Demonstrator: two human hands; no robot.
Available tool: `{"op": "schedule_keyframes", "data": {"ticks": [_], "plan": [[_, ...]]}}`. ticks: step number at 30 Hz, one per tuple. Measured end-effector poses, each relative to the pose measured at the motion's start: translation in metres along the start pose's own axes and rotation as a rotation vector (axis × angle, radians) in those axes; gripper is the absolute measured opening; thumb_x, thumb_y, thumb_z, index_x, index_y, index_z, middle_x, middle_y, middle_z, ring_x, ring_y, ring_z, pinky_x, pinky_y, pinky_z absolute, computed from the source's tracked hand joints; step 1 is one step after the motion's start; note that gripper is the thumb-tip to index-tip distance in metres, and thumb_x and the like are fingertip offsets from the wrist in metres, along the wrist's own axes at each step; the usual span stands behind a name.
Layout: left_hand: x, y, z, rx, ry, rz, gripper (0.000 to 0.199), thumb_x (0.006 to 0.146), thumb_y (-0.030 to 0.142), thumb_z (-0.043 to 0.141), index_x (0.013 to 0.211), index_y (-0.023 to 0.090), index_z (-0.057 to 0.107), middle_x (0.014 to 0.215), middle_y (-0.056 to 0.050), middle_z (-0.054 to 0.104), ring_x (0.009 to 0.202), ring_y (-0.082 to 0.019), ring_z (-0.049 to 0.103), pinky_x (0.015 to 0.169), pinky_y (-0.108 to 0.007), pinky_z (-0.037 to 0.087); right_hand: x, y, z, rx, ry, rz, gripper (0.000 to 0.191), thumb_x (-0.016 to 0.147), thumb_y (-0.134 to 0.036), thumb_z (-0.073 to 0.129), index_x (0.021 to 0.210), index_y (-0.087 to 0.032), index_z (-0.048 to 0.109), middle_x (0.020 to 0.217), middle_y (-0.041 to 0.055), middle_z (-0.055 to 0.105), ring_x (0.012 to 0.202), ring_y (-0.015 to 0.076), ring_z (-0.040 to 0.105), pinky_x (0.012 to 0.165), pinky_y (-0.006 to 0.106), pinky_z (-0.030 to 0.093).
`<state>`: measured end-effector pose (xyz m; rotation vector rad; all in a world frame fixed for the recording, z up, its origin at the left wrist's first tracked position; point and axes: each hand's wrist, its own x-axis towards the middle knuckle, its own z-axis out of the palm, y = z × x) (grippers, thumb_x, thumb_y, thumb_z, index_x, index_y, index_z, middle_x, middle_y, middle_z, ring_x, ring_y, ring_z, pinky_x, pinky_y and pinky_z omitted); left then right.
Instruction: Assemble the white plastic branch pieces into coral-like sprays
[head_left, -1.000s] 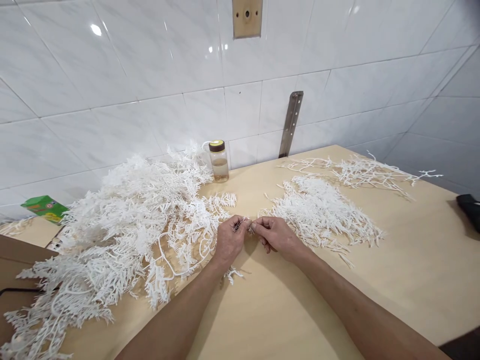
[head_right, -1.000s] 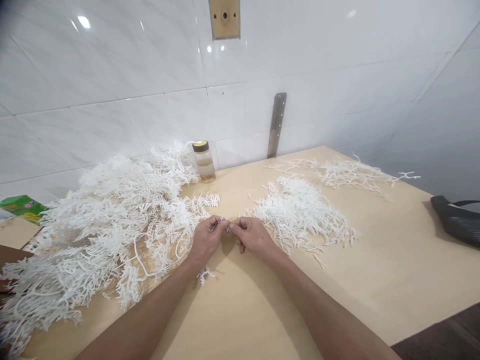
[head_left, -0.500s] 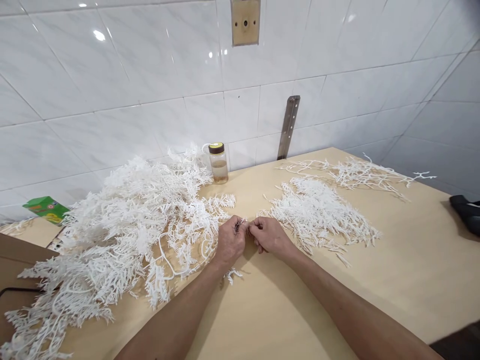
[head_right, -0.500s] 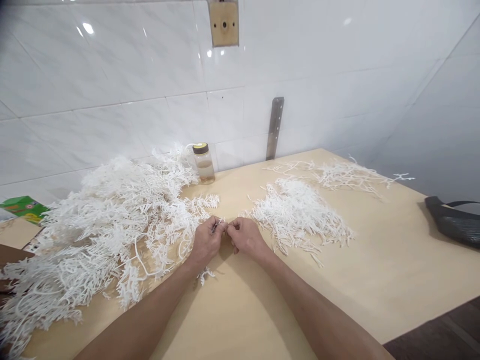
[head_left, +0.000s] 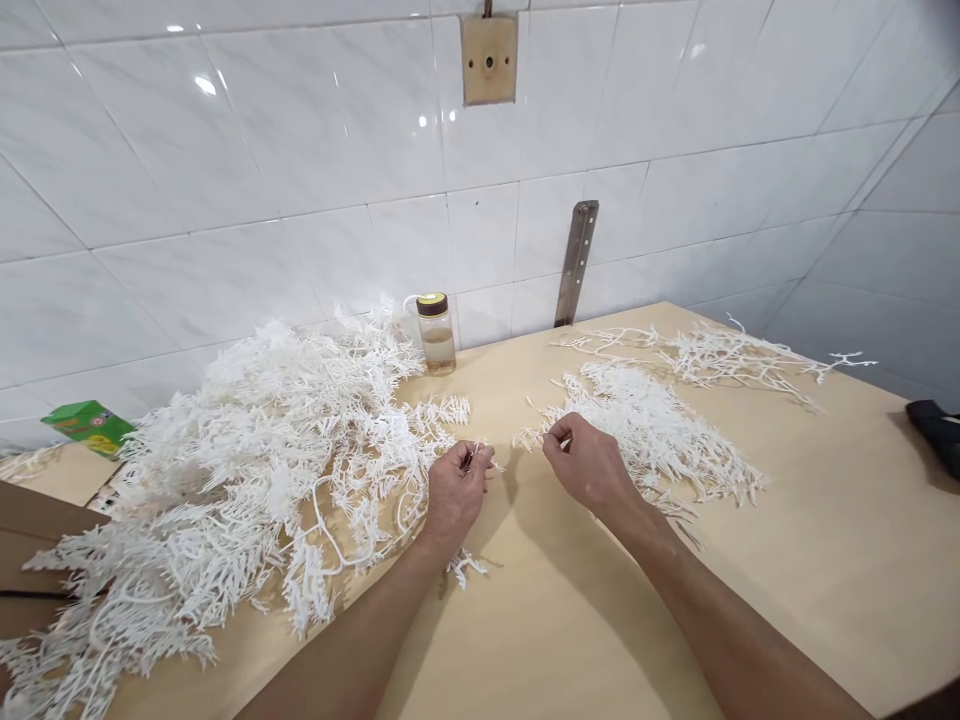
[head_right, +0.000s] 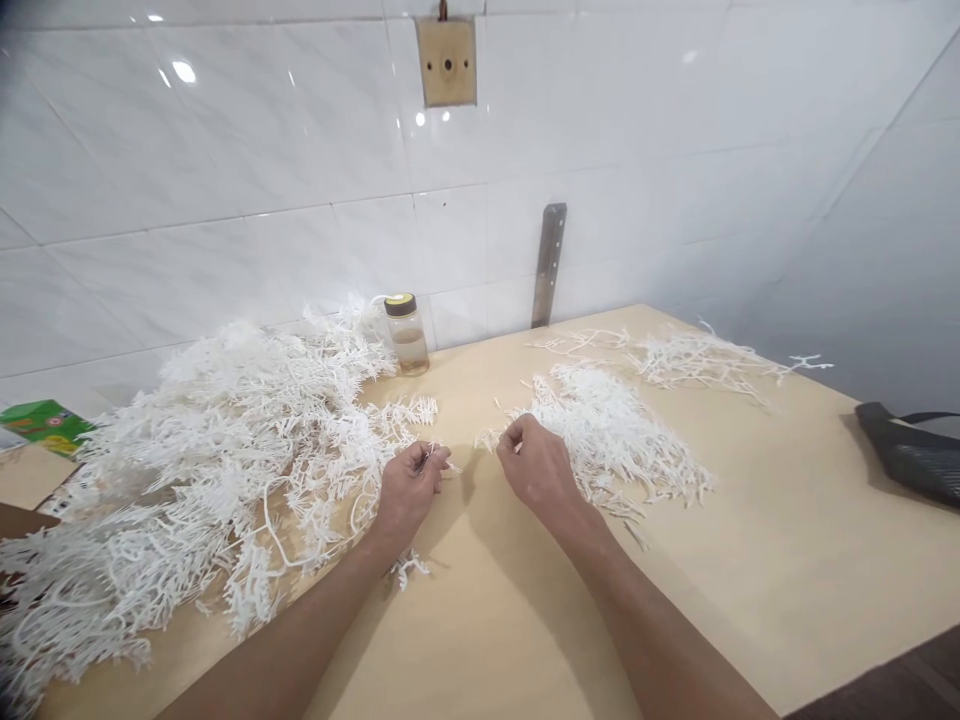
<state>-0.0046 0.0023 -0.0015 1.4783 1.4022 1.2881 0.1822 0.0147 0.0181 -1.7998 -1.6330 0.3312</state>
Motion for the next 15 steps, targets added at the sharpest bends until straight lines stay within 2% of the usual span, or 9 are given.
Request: {"op": "schedule_keyframes", "data": {"ticks": [3,6,9,12,15], "plan": [[0.000,0.000,0.001,-0.030,-0.009,-0.014,0.029,0.085,0.042,0.058,0.068,0.018,0.057,0.050,0.006,0.048,0.048,-0.009,0.044,0.051,-0.021,0.035,0.000,0.002,0.000,-0.023,0.054,-0.140,0.017,0.087,-0.029,0.050,0.085,-0.019,0.064,0.088,0.0078,0.070,0.068,0.0183,0.061,0.069,0.032,0.045],[0.000,-0.001,0.001,-0.045,-0.023,0.005,0.030,0.086,0.043,0.058,0.070,0.018,0.059,0.050,0.006,0.049,0.048,-0.010,0.046,0.052,-0.021,0.037,-0.007,-0.006,0.009,0.122,-0.086,-0.242,0.021,0.089,-0.032,0.052,0.090,-0.020,0.069,0.095,0.0072,0.072,0.070,0.0170,0.063,0.072,0.030,0.047],[0.001,-0.002,0.001,-0.046,-0.036,0.024,0.030,0.086,0.043,0.058,0.070,0.018,0.060,0.051,0.005,0.050,0.049,-0.010,0.046,0.053,-0.022,0.038,-0.016,-0.017,0.020,0.198,-0.229,-0.284,0.020,0.088,-0.030,0.054,0.092,-0.022,0.071,0.095,0.0050,0.074,0.072,0.0175,0.064,0.071,0.029,0.048],[0.002,-0.001,0.001,-0.019,-0.042,0.019,0.030,0.086,0.043,0.057,0.071,0.018,0.060,0.052,0.005,0.050,0.049,-0.010,0.047,0.054,-0.023,0.038,-0.023,-0.024,0.027,0.172,-0.226,-0.286,0.020,0.087,-0.026,0.051,0.084,-0.022,0.070,0.086,0.0043,0.074,0.074,0.0186,0.065,0.071,0.030,0.046],[0.000,0.003,0.001,0.067,-0.016,0.049,0.029,0.088,0.039,0.055,0.069,0.018,0.057,0.053,0.005,0.049,0.052,-0.011,0.047,0.056,-0.023,0.038,-0.025,-0.027,0.030,0.162,-0.213,-0.240,0.018,0.086,-0.026,0.052,0.077,-0.021,0.067,0.076,0.0031,0.071,0.067,0.0175,0.062,0.067,0.029,0.044]]}}
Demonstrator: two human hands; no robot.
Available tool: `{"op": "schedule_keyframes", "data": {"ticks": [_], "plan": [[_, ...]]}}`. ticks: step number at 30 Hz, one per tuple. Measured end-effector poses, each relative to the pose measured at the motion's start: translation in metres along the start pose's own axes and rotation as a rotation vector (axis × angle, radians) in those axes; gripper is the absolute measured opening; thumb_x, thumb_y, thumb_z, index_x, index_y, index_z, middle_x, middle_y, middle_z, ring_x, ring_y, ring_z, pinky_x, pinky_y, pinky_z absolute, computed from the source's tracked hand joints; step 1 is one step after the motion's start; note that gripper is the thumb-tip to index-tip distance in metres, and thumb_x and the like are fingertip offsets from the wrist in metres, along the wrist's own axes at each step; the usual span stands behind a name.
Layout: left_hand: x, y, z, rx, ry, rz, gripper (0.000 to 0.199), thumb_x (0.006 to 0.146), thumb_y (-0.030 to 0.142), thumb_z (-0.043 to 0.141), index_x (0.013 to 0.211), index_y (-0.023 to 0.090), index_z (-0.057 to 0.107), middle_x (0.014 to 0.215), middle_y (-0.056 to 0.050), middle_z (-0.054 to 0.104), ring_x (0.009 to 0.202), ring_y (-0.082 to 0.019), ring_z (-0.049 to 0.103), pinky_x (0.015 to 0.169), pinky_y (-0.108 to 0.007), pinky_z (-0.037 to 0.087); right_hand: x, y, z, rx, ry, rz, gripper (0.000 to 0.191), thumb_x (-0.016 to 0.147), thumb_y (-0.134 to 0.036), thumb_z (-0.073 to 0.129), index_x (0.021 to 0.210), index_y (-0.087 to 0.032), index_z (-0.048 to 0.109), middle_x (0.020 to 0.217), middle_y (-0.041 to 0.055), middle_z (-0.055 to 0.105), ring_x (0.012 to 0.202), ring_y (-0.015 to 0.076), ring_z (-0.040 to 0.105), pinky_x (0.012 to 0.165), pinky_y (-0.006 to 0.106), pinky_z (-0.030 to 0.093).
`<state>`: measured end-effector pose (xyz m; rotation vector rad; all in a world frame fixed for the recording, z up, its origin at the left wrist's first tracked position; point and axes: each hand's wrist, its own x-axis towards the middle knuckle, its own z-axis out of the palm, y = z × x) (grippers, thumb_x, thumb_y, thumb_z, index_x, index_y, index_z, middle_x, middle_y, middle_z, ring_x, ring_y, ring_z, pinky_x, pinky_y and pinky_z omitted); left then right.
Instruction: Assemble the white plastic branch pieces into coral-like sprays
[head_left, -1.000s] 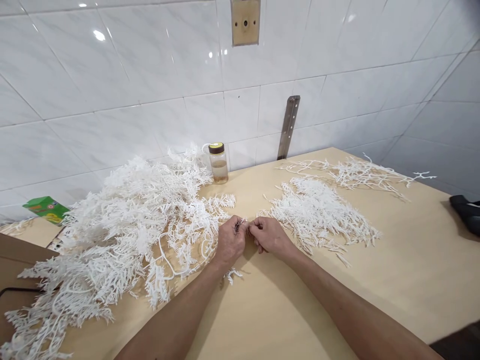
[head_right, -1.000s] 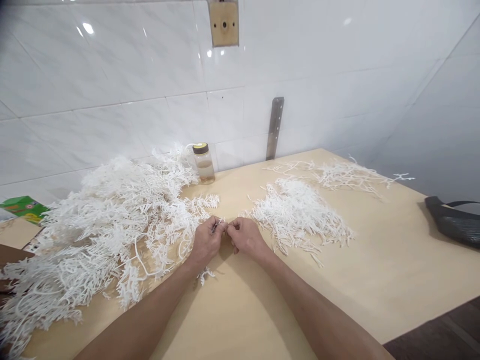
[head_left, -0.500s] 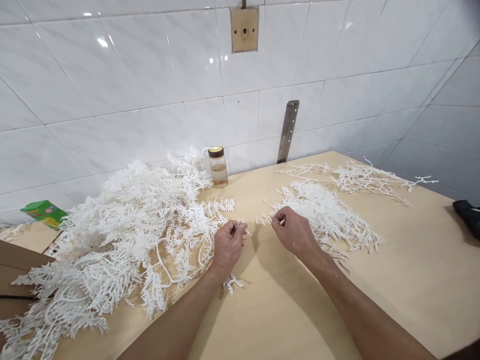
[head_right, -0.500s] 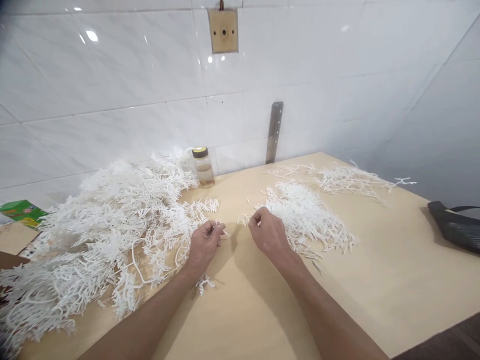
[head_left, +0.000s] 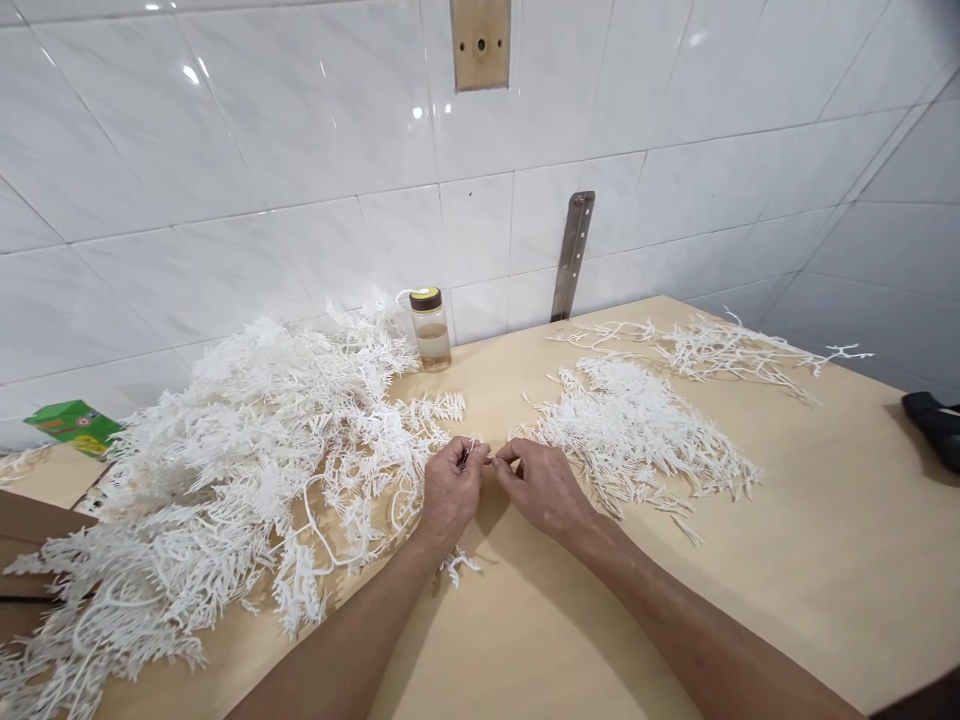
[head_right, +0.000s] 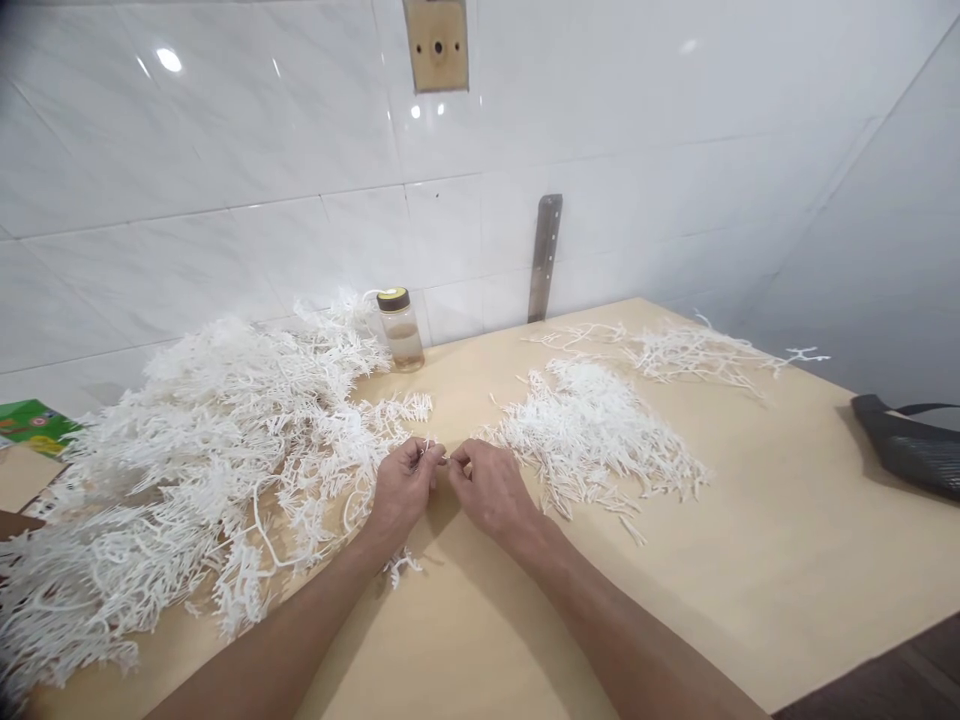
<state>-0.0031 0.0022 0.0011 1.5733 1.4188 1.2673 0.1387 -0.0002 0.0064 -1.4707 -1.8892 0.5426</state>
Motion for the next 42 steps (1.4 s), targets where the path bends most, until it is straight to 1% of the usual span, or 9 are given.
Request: {"op": "schedule_keyframes", "data": {"ticks": [4,7,13,19,26,30,36,39,42], "plan": [[-0.010,0.009,-0.002,0.153,0.049,0.238,0.024,0.091,0.033,0.051,0.073,0.019,0.058,0.063,0.001,0.055,0.061,-0.013,0.049,0.061,-0.025,0.039,0.005,0.002,-0.001,0.020,-0.004,0.123,0.020,0.084,-0.026,0.050,0.068,-0.020,0.062,0.068,0.0035,0.068,0.063,0.0176,0.059,0.060,0.028,0.041],[-0.017,0.012,-0.002,0.157,-0.009,0.388,0.021,0.091,0.032,0.052,0.080,0.020,0.063,0.073,-0.003,0.063,0.068,-0.014,0.056,0.067,-0.025,0.042,0.010,0.012,-0.013,-0.035,0.072,0.234,0.017,0.082,-0.024,0.050,0.070,-0.020,0.062,0.070,0.0046,0.068,0.064,0.0183,0.060,0.059,0.028,0.041],[-0.014,0.003,0.002,0.113,-0.182,0.178,0.024,0.089,0.036,0.057,0.078,0.019,0.069,0.063,0.001,0.064,0.058,-0.012,0.055,0.060,-0.023,0.042,0.015,0.030,-0.049,0.008,0.345,0.265,0.021,0.081,-0.040,0.057,0.074,-0.021,0.062,0.067,0.0032,0.068,0.061,0.0189,0.062,0.065,0.030,0.045],[-0.008,0.003,0.002,0.017,-0.214,-0.032,0.030,0.087,0.041,0.055,0.070,0.018,0.063,0.062,0.001,0.062,0.053,-0.011,0.050,0.054,-0.022,0.040,0.012,0.025,-0.046,0.049,0.260,0.204,0.029,0.087,-0.048,0.052,0.083,-0.021,0.063,0.069,0.0044,0.069,0.059,0.0188,0.062,0.064,0.031,0.046],[-0.009,0.005,0.001,0.021,-0.196,0.046,0.018,0.086,0.032,0.054,0.082,0.019,0.064,0.070,-0.001,0.067,0.064,-0.014,0.058,0.063,-0.025,0.044,0.002,0.005,-0.019,0.138,0.012,-0.023,0.028,0.087,-0.044,0.055,0.099,-0.022,0.069,0.100,0.0062,0.073,0.076,0.0180,0.066,0.070,0.029,0.049],[-0.010,0.004,0.001,0.140,-0.190,0.086,0.009,0.083,0.024,0.057,0.090,0.020,0.060,0.071,0.001,0.066,0.063,-0.015,0.058,0.060,-0.025,0.041,0.001,0.003,-0.011,0.252,0.030,0.018,0.019,0.086,-0.038,0.058,0.086,-0.023,0.070,0.085,0.0022,0.073,0.071,0.0164,0.065,0.069,0.028,0.049],[0.000,0.028,-0.022,0.297,-0.247,0.268,0.028,0.086,0.038,0.058,0.106,0.019,0.065,0.102,-0.009,0.070,0.087,-0.020,0.063,0.075,-0.030,0.048,0.007,0.015,-0.023,0.350,0.126,0.144,0.025,0.085,-0.045,0.057,0.083,-0.021,0.064,0.058,-0.0007,0.061,0.051,0.0140,0.056,0.051,0.025,0.045],[0.012,0.038,-0.036,0.351,-0.270,0.239,0.029,0.093,0.035,0.047,0.106,0.020,0.067,0.088,-0.006,0.072,0.076,-0.018,0.063,0.071,-0.029,0.047,0.010,0.020,-0.034,0.474,0.176,0.180,0.029,0.087,-0.049,0.055,0.083,-0.020,0.059,0.053,-0.0033,0.055,0.043,0.0114,0.050,0.045,0.024,0.043],[0.019,0.037,-0.041,0.395,-0.328,0.219,0.026,0.088,0.031,0.052,0.104,0.021,0.069,0.074,-0.003,0.071,0.068,-0.018,0.062,0.066,-0.029,0.046,0.012,0.021,-0.039,0.570,0.171,0.208,0.034,0.086,-0.053,0.055,0.083,-0.020,0.057,0.054,-0.0032,0.056,0.041,0.0108,0.051,0.044,0.024,0.045]]}}
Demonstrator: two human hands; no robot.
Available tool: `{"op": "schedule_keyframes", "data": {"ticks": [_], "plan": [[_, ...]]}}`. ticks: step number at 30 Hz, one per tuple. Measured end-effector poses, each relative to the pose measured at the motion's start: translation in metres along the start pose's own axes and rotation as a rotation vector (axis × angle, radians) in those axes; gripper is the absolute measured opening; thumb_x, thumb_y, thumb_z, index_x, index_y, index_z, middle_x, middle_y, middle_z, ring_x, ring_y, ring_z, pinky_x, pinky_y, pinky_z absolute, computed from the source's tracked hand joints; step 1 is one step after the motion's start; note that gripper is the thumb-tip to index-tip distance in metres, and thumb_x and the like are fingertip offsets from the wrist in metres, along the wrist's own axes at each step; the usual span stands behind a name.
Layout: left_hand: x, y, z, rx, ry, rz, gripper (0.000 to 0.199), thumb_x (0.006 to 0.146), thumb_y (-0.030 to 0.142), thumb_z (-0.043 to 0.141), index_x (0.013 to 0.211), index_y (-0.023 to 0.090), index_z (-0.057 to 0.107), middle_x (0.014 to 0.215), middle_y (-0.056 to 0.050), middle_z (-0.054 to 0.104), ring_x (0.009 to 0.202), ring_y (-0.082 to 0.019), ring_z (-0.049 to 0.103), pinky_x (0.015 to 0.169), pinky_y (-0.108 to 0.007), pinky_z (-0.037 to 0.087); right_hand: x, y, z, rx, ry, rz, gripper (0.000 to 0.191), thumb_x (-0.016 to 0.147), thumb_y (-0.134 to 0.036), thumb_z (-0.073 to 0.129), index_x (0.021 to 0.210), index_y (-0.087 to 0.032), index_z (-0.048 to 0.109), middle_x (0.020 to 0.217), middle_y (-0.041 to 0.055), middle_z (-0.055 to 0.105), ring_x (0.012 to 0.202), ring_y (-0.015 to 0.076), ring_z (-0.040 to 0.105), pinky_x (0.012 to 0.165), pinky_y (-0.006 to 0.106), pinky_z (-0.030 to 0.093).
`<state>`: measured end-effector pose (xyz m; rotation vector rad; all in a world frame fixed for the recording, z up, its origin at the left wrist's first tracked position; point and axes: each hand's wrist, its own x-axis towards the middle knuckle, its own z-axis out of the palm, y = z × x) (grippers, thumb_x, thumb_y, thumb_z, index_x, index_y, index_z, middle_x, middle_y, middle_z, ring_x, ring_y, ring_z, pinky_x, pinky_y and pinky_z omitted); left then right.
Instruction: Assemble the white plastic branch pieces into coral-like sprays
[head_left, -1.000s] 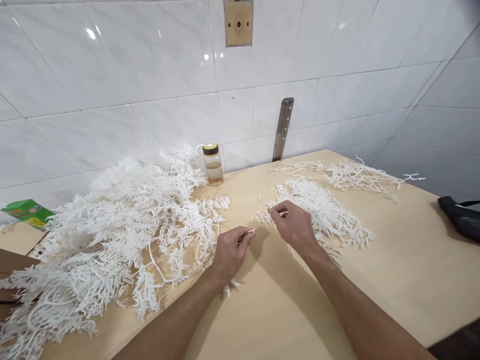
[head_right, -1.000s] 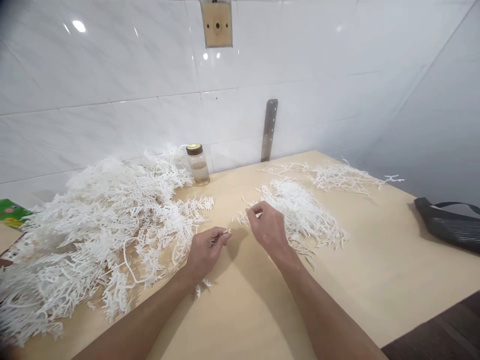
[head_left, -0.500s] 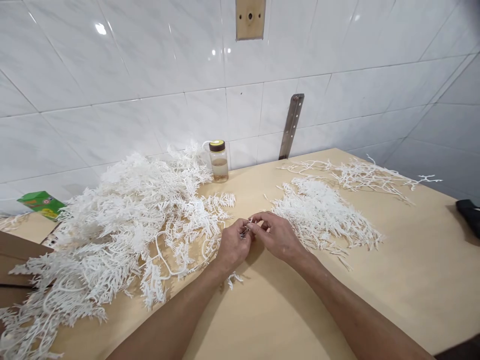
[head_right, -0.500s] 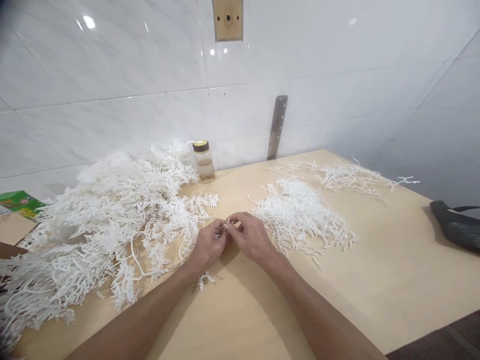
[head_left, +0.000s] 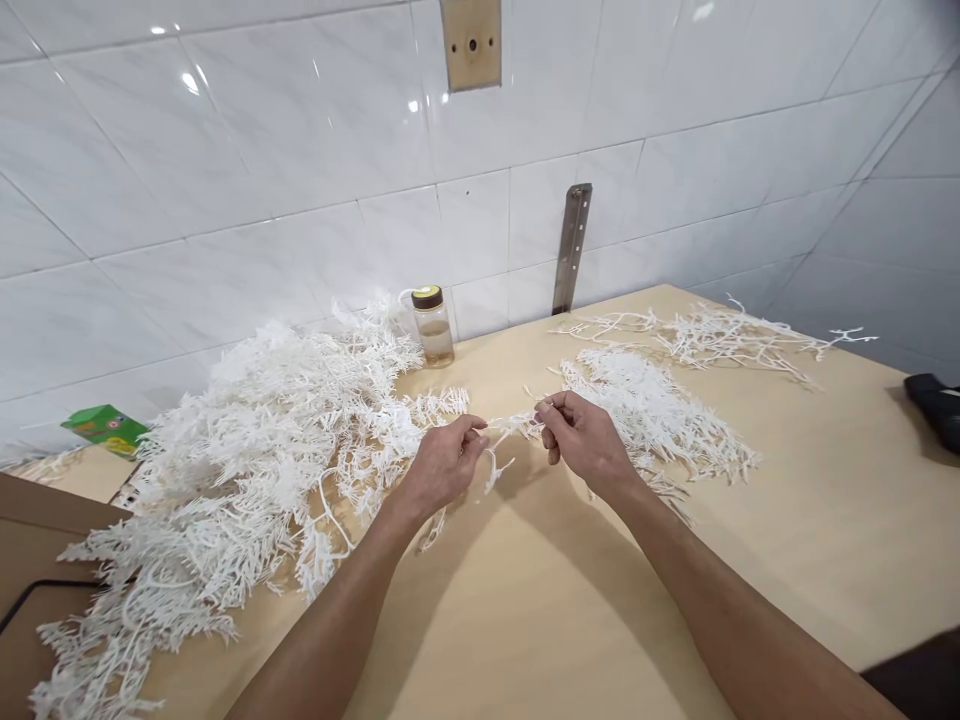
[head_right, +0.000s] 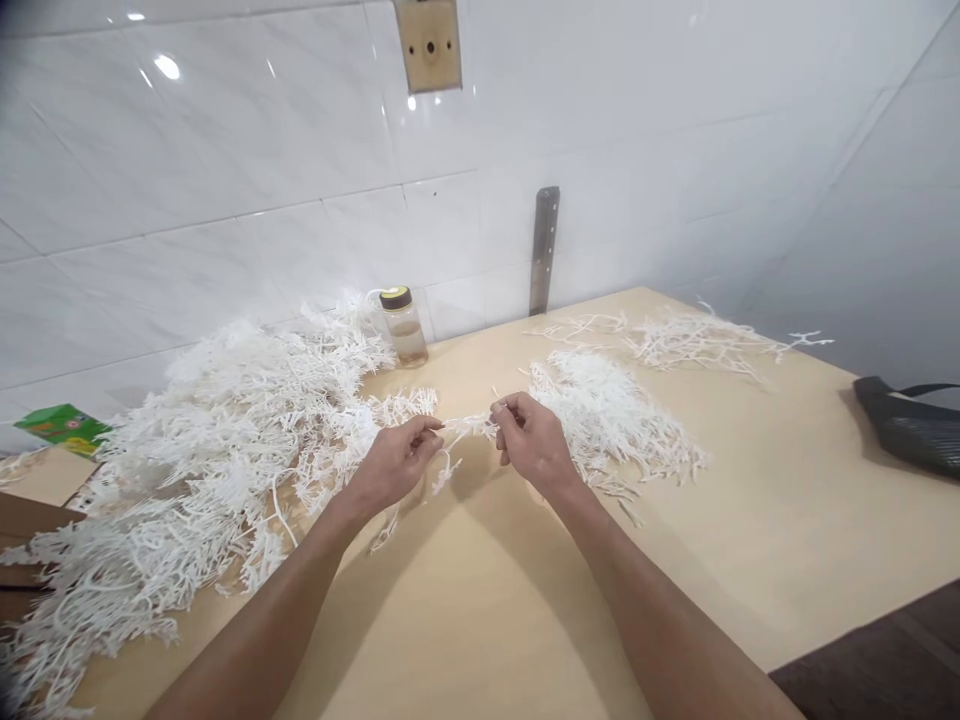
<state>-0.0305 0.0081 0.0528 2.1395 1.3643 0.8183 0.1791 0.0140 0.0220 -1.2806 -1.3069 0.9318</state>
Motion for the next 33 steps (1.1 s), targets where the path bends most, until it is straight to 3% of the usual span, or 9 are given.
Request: {"op": "schedule_keyframes", "data": {"ticks": [5,14,19,23,27,29,33], "plan": [[0.002,-0.003,0.006,-0.002,-0.050,-0.024,0.021,0.084,0.030,0.056,0.086,0.021,0.075,0.071,-0.002,0.071,0.065,-0.017,0.061,0.064,-0.028,0.043,0.000,0.001,0.004,0.069,-0.019,0.031,0.037,0.086,-0.056,0.056,0.084,-0.019,0.057,0.054,-0.0024,0.058,0.042,0.0112,0.053,0.043,0.024,0.047],[0.004,-0.003,0.002,-0.093,0.048,-0.055,0.022,0.080,0.035,0.061,0.070,0.021,0.075,0.056,0.001,0.063,0.051,-0.013,0.051,0.051,-0.025,0.036,0.001,0.002,0.004,0.181,-0.018,0.081,0.037,0.082,-0.054,0.064,0.083,-0.018,0.059,0.054,-0.0018,0.058,0.043,0.0107,0.052,0.043,0.024,0.047],[0.006,-0.002,-0.005,-0.246,0.159,-0.139,0.029,0.081,0.042,0.061,0.068,0.018,0.070,0.057,-0.001,0.064,0.047,-0.010,0.049,0.045,-0.022,0.036,-0.004,-0.007,0.007,0.376,-0.094,0.141,0.043,0.083,-0.058,0.063,0.097,-0.017,0.061,0.094,0.0098,0.070,0.057,0.0109,0.058,0.043,0.023,0.048],[0.007,0.003,-0.012,-0.330,0.292,-0.198,0.034,0.083,0.048,0.060,0.073,0.017,0.066,0.062,-0.001,0.067,0.045,-0.009,0.052,0.046,-0.020,0.040,-0.011,-0.009,0.013,0.416,-0.246,0.132,0.048,0.086,-0.060,0.059,0.107,-0.017,0.062,0.105,0.0140,0.067,0.069,0.0149,0.061,0.045,0.025,0.052],[0.005,0.008,-0.012,-0.277,0.349,-0.209,0.033,0.084,0.049,0.059,0.075,0.017,0.067,0.061,0.000,0.067,0.042,-0.008,0.052,0.043,-0.019,0.039,-0.020,-0.010,0.024,0.331,-0.426,0.016,0.053,0.083,-0.056,0.064,0.121,-0.019,0.057,0.097,0.0099,0.065,0.086,0.0210,0.063,0.053,0.029,0.057],[0.004,0.008,-0.009,-0.245,0.319,-0.181,0.033,0.085,0.048,0.058,0.076,0.018,0.068,0.062,0.000,0.068,0.044,-0.009,0.054,0.044,-0.019,0.039,-0.022,-0.010,0.028,0.230,-0.398,-0.003,0.052,0.081,-0.056,0.067,0.114,-0.018,0.059,0.087,0.0069,0.065,0.078,0.0200,0.064,0.053,0.029,0.056],[0.004,0.005,-0.004,-0.229,0.244,-0.169,0.033,0.085,0.047,0.058,0.075,0.018,0.068,0.061,-0.001,0.068,0.045,-0.010,0.055,0.045,-0.020,0.041,-0.021,-0.007,0.031,0.072,-0.244,0.061,0.046,0.085,-0.061,0.057,0.080,-0.016,0.060,0.064,0.0024,0.063,0.048,0.0137,0.060,0.049,0.027,0.049]]}}
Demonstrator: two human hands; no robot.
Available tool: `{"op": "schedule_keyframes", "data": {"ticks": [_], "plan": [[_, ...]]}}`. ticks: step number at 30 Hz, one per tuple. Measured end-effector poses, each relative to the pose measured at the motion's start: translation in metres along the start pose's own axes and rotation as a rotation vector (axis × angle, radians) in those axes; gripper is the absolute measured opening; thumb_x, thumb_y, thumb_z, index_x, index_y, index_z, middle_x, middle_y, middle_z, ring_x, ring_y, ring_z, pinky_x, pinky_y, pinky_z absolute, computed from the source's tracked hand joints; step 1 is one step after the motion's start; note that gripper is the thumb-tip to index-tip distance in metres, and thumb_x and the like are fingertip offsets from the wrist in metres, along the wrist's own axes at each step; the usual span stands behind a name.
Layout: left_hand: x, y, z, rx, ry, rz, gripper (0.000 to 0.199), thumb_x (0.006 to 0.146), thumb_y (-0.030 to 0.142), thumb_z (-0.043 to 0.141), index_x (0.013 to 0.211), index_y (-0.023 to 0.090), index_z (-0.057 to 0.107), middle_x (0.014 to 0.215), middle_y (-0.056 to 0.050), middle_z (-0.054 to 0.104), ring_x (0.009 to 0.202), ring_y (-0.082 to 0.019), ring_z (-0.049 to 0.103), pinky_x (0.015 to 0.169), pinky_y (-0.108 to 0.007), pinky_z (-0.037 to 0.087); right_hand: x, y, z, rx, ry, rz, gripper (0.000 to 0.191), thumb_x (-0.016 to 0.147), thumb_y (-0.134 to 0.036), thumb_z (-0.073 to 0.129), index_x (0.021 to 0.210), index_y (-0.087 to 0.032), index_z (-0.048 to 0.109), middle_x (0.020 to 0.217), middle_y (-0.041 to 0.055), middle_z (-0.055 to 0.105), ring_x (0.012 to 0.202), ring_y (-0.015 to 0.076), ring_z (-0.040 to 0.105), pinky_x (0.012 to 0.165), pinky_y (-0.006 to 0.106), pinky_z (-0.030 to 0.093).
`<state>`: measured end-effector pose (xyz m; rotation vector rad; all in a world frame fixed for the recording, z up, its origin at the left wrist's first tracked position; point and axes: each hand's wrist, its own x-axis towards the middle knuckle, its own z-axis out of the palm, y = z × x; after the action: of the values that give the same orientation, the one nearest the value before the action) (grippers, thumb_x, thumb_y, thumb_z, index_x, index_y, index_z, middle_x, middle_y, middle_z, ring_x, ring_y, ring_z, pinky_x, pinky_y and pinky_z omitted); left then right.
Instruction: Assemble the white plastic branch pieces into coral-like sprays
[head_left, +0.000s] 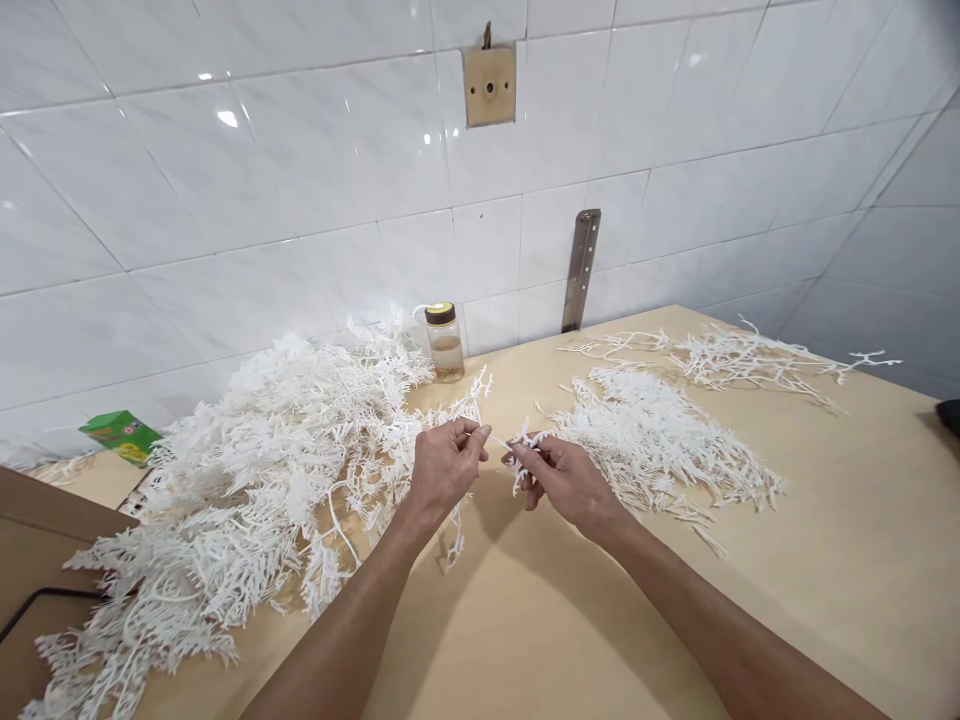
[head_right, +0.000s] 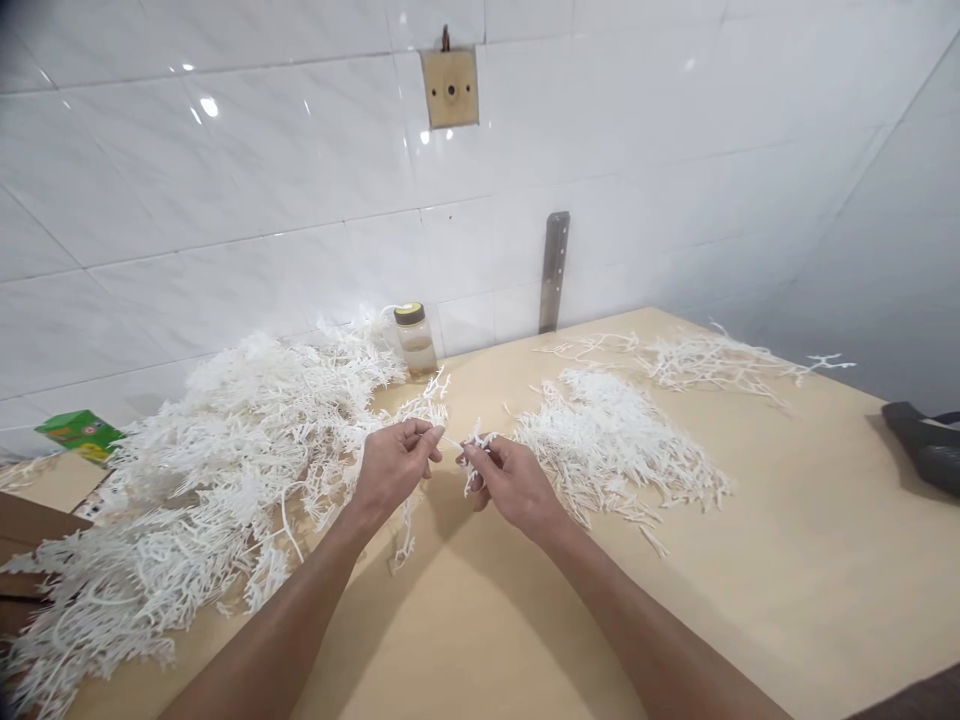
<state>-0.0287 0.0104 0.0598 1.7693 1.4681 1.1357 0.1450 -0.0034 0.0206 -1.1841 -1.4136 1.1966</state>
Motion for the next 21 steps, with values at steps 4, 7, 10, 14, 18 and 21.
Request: {"op": "schedule_keyframes", "data": {"ticks": [4,7,10,14,18,21], "plan": [[0.002,-0.005,-0.001,0.032,-0.031,-0.001,0.033,0.086,0.046,0.056,0.076,0.017,0.068,0.061,0.000,0.068,0.045,-0.010,0.055,0.047,-0.021,0.041,0.003,0.005,-0.003,-0.013,0.022,0.004,0.046,0.086,-0.060,0.057,0.068,-0.018,0.054,0.052,-0.0004,0.060,0.044,0.0131,0.058,0.049,0.026,0.045],[0.006,-0.008,-0.006,0.151,-0.089,0.081,0.033,0.087,0.044,0.054,0.074,0.018,0.069,0.064,0.000,0.068,0.053,-0.011,0.059,0.054,-0.022,0.043,0.005,0.007,-0.006,-0.045,0.053,-0.013,0.046,0.086,-0.059,0.057,0.064,-0.019,0.053,0.048,-0.0019,0.056,0.043,0.0124,0.056,0.049,0.025,0.043],[0.010,-0.011,-0.014,0.256,-0.205,0.156,0.026,0.086,0.038,0.055,0.079,0.020,0.072,0.071,0.000,0.071,0.066,-0.014,0.063,0.064,-0.024,0.045,0.008,0.007,-0.011,-0.030,0.122,-0.018,0.045,0.084,-0.058,0.060,0.064,-0.019,0.053,0.049,-0.0033,0.055,0.043,0.0113,0.054,0.049,0.025,0.043],[0.014,-0.013,-0.023,0.286,-0.306,0.144,0.022,0.084,0.031,0.055,0.078,0.020,0.073,0.076,0.000,0.072,0.071,-0.015,0.063,0.068,-0.026,0.046,0.014,0.008,-0.021,0.076,0.211,-0.008,0.039,0.082,-0.056,0.065,0.076,-0.017,0.062,0.055,-0.0041,0.054,0.043,0.0098,0.050,0.046,0.025,0.043],[0.014,-0.009,-0.024,0.112,-0.283,0.031,0.017,0.080,0.028,0.058,0.078,0.019,0.072,0.074,-0.001,0.071,0.067,-0.014,0.062,0.061,-0.024,0.046,0.014,0.007,-0.023,0.164,0.221,0.011,0.041,0.080,-0.057,0.066,0.079,-0.016,0.064,0.066,-0.0007,0.059,0.048,0.0094,0.052,0.046,0.025,0.045],[0.011,-0.006,-0.018,0.029,-0.248,0.026,0.016,0.080,0.029,0.060,0.080,0.018,0.072,0.073,-0.002,0.070,0.065,-0.014,0.061,0.060,-0.024,0.046,0.009,0.003,-0.017,0.202,0.078,0.033,0.044,0.079,-0.060,0.066,0.083,-0.016,0.065,0.078,0.0039,0.064,0.058,0.0131,0.058,0.050,0.027,0.050]]}}
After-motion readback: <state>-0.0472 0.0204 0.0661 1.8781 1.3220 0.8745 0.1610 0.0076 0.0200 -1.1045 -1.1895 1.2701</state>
